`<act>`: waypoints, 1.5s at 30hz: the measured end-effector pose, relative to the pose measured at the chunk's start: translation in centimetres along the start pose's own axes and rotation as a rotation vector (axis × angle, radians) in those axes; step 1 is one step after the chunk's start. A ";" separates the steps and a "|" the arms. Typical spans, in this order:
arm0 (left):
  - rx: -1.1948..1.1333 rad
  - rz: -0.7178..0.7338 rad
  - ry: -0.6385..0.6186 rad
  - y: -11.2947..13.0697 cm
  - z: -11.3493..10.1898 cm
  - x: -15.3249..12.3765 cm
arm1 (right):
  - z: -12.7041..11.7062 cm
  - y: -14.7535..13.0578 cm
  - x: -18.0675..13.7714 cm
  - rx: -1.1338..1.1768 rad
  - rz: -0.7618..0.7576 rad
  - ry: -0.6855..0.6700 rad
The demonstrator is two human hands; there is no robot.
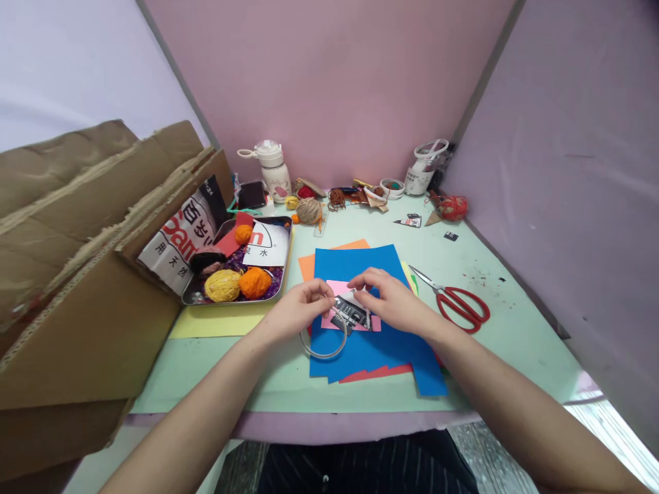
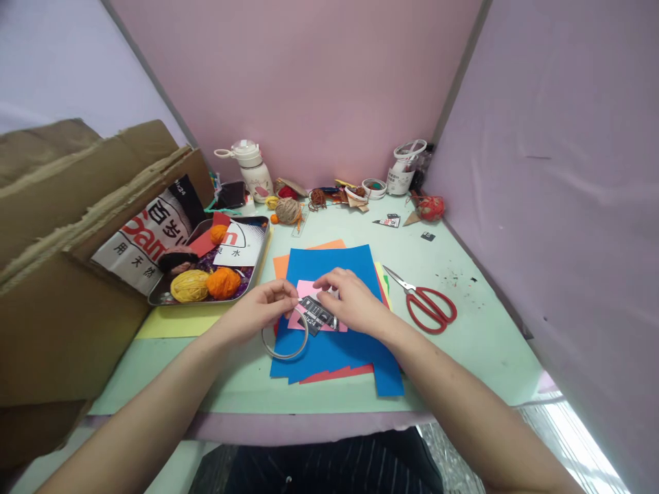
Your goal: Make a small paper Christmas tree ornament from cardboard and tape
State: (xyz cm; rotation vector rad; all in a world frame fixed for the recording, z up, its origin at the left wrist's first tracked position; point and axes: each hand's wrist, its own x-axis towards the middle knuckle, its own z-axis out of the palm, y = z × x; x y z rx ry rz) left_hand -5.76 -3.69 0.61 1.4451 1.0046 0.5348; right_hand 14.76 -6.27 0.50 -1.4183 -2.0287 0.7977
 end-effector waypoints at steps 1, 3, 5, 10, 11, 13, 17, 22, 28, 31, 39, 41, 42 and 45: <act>0.030 0.021 -0.005 0.2 0.3 0.1 | 0.2 -0.2 0.0 0.034 0.052 0.004; 0.082 0.043 -0.008 0.5 0.8 0.4 | 0.7 -0.3 0.0 0.126 0.139 -0.029; 0.112 0.049 -0.015 0.8 1.3 0.6 | 1.1 -0.3 0.0 0.222 0.204 -0.064; 0.155 -0.015 -0.010 1.8 1.9 1.2 | 0.3 0.4 0.4 0.247 0.205 -0.023; 0.164 -0.062 -0.003 2.1 1.8 1.5 | -0.2 0.6 0.6 0.215 0.190 -0.013; 0.174 -0.178 0.006 2.7 1.5 2.1 | -1.4 1.2 1.3 0.142 0.185 -0.021; 0.200 -0.321 -0.016 2.9 0.6 3.8 | -2.5 2.3 2.7 -0.026 0.234 -0.115; 0.242 -0.416 -0.005 1.7 0.6 5.0 | -1.6 3.3 3.7 -0.126 0.234 -0.158; 0.382 -0.492 -0.025 1.0 1.0 5.7 | -0.6 4.3 4.2 -0.212 0.232 -0.173; 0.397 -0.499 -0.047 0.9 1.0 6.1 | -0.4 4.6 4.3 -0.238 0.235 -0.184; 0.464 -0.588 -0.061 1.3 1.2 7.0 | -0.3 4.3 4.7 -0.319 0.256 -0.217; 0.467 -0.608 -0.072 1.4 1.3 7.2 | -0.2 4.2 4.8 -0.343 0.260 -0.218; 0.466 -0.617 -0.077 1.5 1.3 7.3 | -0.2 4.2 4.8 -0.356 0.262 -0.218; 0.479 -0.662 -0.105 1.7 1.3 7.6 | -0.1 4.2 4.8 -0.388 0.264 -0.222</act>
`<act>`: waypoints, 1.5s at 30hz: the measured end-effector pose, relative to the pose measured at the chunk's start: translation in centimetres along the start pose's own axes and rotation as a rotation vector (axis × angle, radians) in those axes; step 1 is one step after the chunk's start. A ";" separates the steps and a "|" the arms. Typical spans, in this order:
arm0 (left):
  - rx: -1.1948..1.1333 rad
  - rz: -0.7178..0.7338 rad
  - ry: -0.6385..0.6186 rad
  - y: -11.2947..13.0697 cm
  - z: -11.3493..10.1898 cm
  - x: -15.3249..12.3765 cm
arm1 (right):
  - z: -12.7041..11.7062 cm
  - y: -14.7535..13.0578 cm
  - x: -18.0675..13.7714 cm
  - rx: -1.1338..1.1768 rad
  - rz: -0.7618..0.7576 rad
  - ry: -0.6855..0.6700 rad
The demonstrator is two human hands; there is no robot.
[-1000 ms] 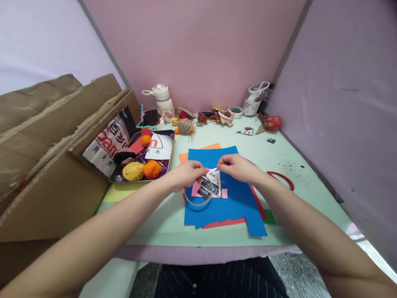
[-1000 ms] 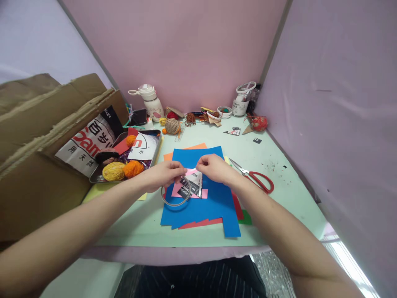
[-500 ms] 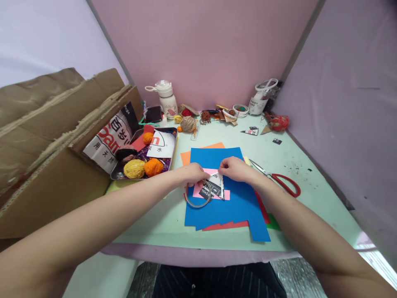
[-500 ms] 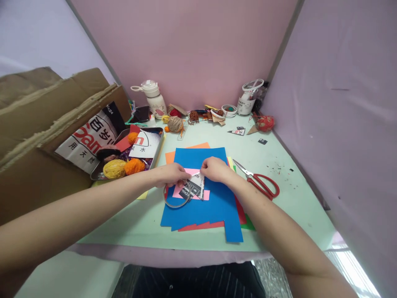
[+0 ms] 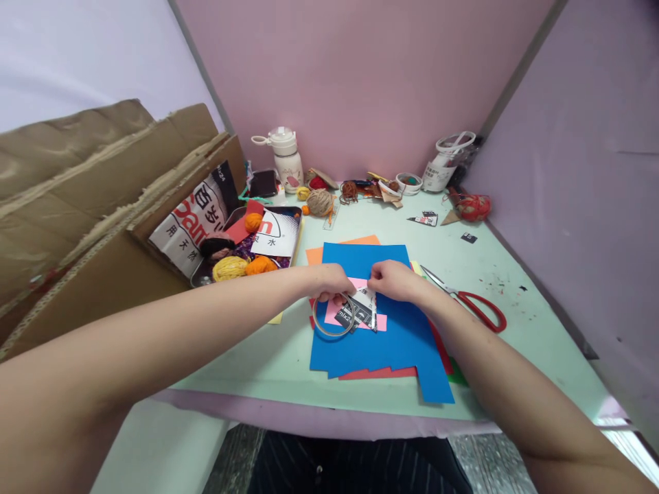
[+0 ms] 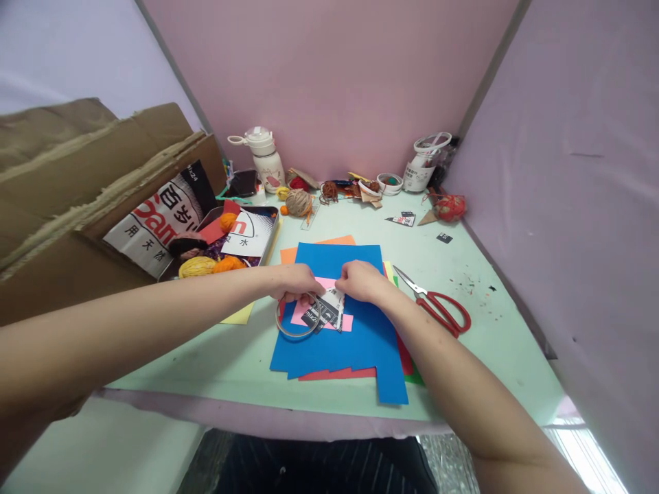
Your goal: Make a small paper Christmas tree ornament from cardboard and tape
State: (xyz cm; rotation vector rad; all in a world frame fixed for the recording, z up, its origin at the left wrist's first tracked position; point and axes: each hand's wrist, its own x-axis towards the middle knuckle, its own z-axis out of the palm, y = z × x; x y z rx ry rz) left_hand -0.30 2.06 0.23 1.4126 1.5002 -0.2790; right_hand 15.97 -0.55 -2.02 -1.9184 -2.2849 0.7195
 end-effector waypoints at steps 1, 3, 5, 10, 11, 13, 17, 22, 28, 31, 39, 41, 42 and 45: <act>0.014 -0.017 -0.016 0.1 -0.1 0.0 | 0.0 0.0 0.0 -0.008 0.002 -0.002; 0.046 -0.052 -0.047 0.3 -0.3 0.0 | 0.0 -0.1 0.0 -0.019 0.007 -0.009; 0.070 -0.073 -0.067 0.5 -0.4 -0.1 | -0.1 -0.1 0.0 -0.023 0.009 -0.017; 0.094 -0.087 -0.077 0.6 -0.3 -0.1 | -0.2 -0.2 -0.1 -0.030 0.015 -0.030; 0.098 -0.091 -0.078 0.7 -0.3 -0.1 | -0.2 -0.2 -0.1 -0.033 0.017 -0.032; 0.103 -0.098 -0.080 0.7 -0.2 -0.1 | -0.1 -0.1 -0.1 -0.039 0.019 -0.035; 0.113 -0.111 -0.082 0.8 -0.2 -0.1 | 0.1 -0.1 0.1 -0.053 0.018 -0.040; 0.122 -0.134 -0.083 1.0 -0.2 -0.1 | 0.1 0.0 0.1 -0.069 0.023 -0.031; 0.113 -0.128 -0.086 1.1 -0.2 -0.3 | 0.2 0.4 0.2 -0.076 0.032 0.011; 0.108 -0.127 -0.083 1.1 -0.2 -0.4 | 0.1 0.7 0.2 -0.051 0.020 0.040; 0.100 -0.104 -0.056 1.0 -0.1 -0.3 | -1.7 1.0 -2.8 0.055 -0.041 0.234; 0.109 -0.102 -0.052 1.0 -0.1 -0.3 | -1.3 0.5 -3.8 0.063 -0.141 0.262; 0.116 -0.102 -0.052 1.0 -0.1 -0.3 | -0.9 0.2 -4.2 0.058 -0.195 0.266; 0.141 -0.098 -0.049 1.0 -0.1 -0.5 | 0.9 -0.8 -5.0 0.009 -0.274 0.238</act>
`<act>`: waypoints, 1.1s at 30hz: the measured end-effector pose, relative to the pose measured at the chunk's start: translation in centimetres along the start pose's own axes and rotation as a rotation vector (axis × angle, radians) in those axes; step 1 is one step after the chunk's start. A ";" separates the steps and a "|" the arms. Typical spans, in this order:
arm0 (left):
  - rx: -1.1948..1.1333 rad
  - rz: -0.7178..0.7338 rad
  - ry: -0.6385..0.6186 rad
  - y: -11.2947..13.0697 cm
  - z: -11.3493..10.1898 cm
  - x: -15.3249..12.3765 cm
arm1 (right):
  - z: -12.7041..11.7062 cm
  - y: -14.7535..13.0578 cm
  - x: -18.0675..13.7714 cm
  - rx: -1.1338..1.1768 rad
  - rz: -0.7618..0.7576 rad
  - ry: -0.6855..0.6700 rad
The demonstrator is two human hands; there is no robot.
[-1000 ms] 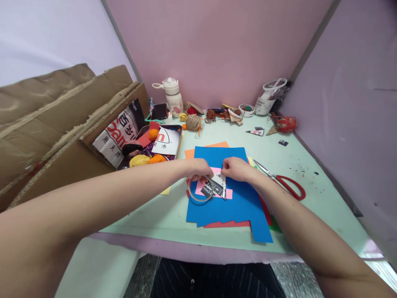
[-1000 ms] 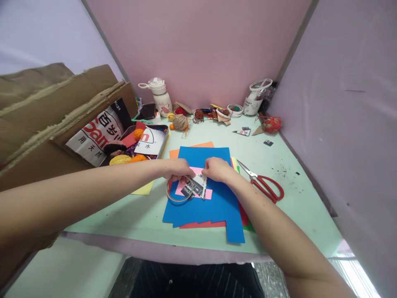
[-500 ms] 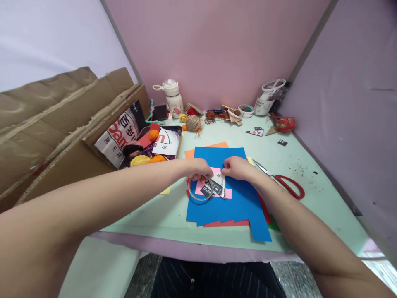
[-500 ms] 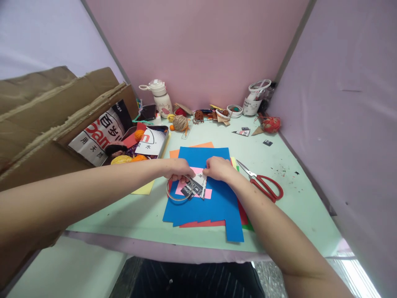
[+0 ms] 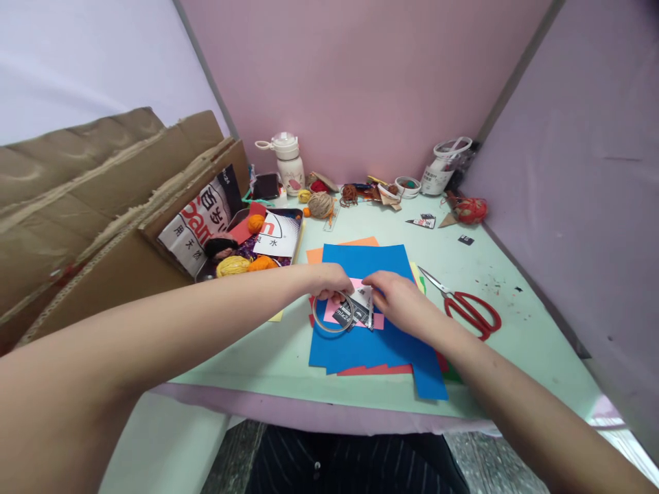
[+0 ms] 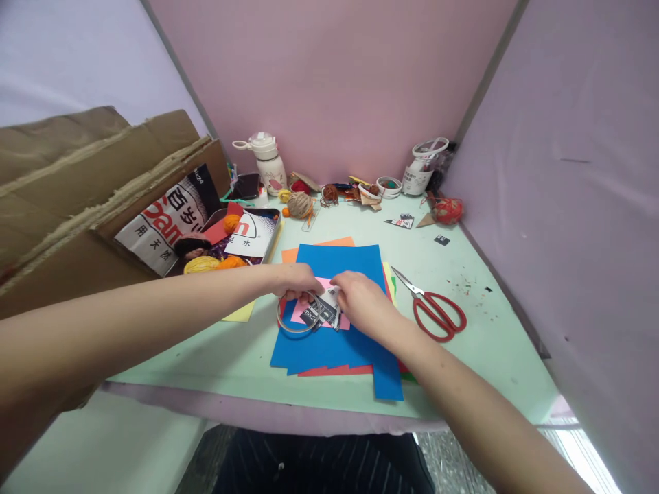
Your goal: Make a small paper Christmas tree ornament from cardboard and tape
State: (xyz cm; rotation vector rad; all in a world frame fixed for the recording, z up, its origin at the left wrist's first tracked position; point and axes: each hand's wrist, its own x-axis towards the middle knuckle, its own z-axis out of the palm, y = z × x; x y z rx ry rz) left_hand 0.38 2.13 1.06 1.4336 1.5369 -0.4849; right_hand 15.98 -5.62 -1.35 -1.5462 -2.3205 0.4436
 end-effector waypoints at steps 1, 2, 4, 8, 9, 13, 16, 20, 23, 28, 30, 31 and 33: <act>0.012 0.000 0.004 0.0 0.0 -0.1 | 0.6 -0.3 -0.2 -0.026 -0.005 -0.016; 0.023 0.002 0.008 0.0 0.0 -0.1 | 1.0 -0.7 -0.4 -0.058 -0.008 -0.029; 0.042 0.007 0.014 0.0 0.0 -0.2 | 1.7 -1.2 -0.6 -0.132 -0.012 -0.038; 0.069 0.027 0.022 0.0 0.0 -0.4 | 2.2 -2.2 -0.9 -0.275 -0.011 -0.028; 0.074 0.033 0.024 -0.1 0.0 -0.4 | 2.2 -2.4 -0.9 -0.305 -0.009 -0.033; 0.084 0.048 0.032 -0.4 -0.2 -0.6 | 2.4 -2.9 -0.9 -0.388 -0.016 -0.029; 0.081 0.055 0.051 -1.0 -0.3 -0.7 | 2.6 -3.0 -1.0 -0.412 -0.023 -0.013; 0.075 0.066 0.058 -2.1 -0.4 -1.0 | 2.7 -3.1 -1.1 -0.428 -0.032 0.006; 0.057 0.066 0.066 -2.9 -0.4 -1.2 | 2.6 -3.3 -1.2 -0.440 -0.032 0.006; 0.006 0.087 0.077 -4.0 -0.1 -1.7 | 2.7 -3.6 -1.2 -0.461 -0.007 -0.027; -0.003 0.104 0.079 -4.3 0.1 -1.8 | 2.7 -3.7 -1.2 -0.463 -0.007 -0.029; -0.006 0.110 0.079 -4.5 0.2 -1.8 | 2.8 -3.7 -1.2 -0.461 -0.009 -0.029; -0.007 0.119 0.082 -4.7 0.4 -1.7 | 2.8 -3.7 -1.4 -0.460 -0.011 -0.029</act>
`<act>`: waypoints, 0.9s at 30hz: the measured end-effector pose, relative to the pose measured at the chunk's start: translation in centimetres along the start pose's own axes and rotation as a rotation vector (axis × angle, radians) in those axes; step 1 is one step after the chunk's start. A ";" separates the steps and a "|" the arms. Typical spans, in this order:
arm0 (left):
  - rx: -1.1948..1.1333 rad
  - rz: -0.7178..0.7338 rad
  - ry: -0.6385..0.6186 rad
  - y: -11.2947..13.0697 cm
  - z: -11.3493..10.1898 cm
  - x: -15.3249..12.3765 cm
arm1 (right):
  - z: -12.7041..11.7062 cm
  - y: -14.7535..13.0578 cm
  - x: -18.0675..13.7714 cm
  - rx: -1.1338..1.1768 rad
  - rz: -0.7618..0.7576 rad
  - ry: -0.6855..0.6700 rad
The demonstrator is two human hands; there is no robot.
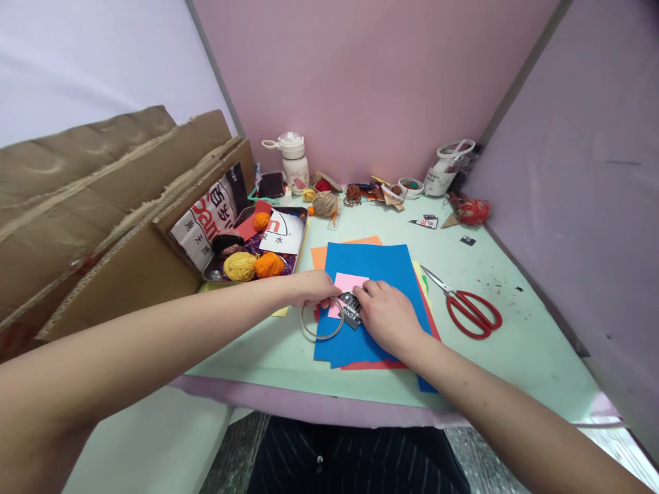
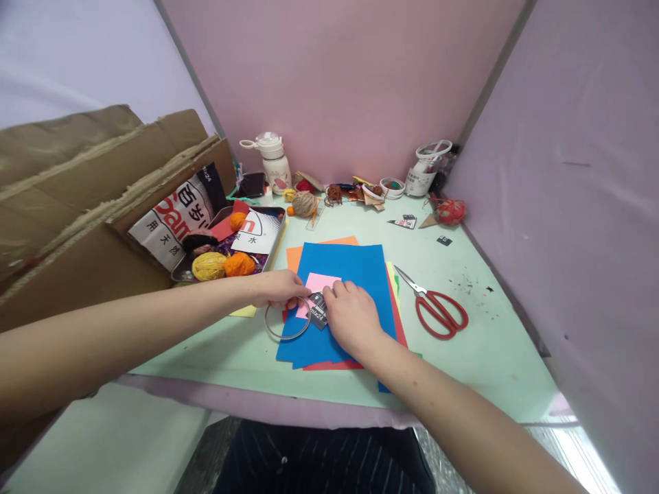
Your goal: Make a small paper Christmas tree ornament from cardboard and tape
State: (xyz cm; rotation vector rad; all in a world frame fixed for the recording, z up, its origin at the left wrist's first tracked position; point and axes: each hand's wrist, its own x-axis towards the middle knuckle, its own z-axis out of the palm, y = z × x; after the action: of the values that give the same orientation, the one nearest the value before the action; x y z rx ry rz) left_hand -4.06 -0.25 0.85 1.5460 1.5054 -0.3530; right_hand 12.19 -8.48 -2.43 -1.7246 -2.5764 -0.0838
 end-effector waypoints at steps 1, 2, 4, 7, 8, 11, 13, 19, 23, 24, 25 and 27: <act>0.011 0.006 0.006 -0.1 0.1 0.1 | 0.0 0.0 -0.1 -0.002 0.000 -0.002; 0.029 0.012 0.013 -0.2 0.1 0.2 | 0.0 -0.1 -0.1 -0.005 0.000 -0.004; 0.070 0.022 0.026 -0.3 0.2 0.3 | -0.1 -0.2 -0.2 -0.009 0.002 -0.010; 0.095 0.024 0.035 -0.3 0.3 0.2 | -0.2 -0.3 -0.4 0.000 0.009 -0.013; 0.093 0.022 0.035 -0.1 0.4 0.1 | -0.3 -0.3 -0.4 0.004 0.010 -0.011; 0.097 0.034 0.031 0.3 0.5 -0.7 | -0.3 -0.4 -0.6 0.019 0.009 -0.007; 0.116 0.043 0.032 0.6 0.6 -1.2 | -0.2 -0.5 -0.7 0.031 0.006 -0.001; 0.154 0.024 0.028 1.0 1.0 -1.6 | 0.1 -0.7 -1.0 0.045 -0.002 0.024; 0.141 0.018 0.019 0.9 1.1 -1.3 | 0.2 -0.8 -1.1 0.039 0.004 0.025; 0.136 0.015 0.019 0.8 1.0 -1.3 | 0.2 -0.8 -1.1 0.039 0.002 0.027; 0.131 0.012 0.017 0.8 1.0 -1.2 | 0.3 -0.8 -1.1 0.040 0.000 0.030; 0.123 0.003 0.007 0.8 0.9 -1.3 | 0.2 -0.7 -1.1 0.042 -0.001 0.032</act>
State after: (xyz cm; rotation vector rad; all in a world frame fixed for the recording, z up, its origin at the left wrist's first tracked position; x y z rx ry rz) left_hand -3.23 -1.61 1.66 1.6470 1.5108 -0.4466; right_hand 11.91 -9.74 -2.74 -1.6938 -2.5382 -0.0565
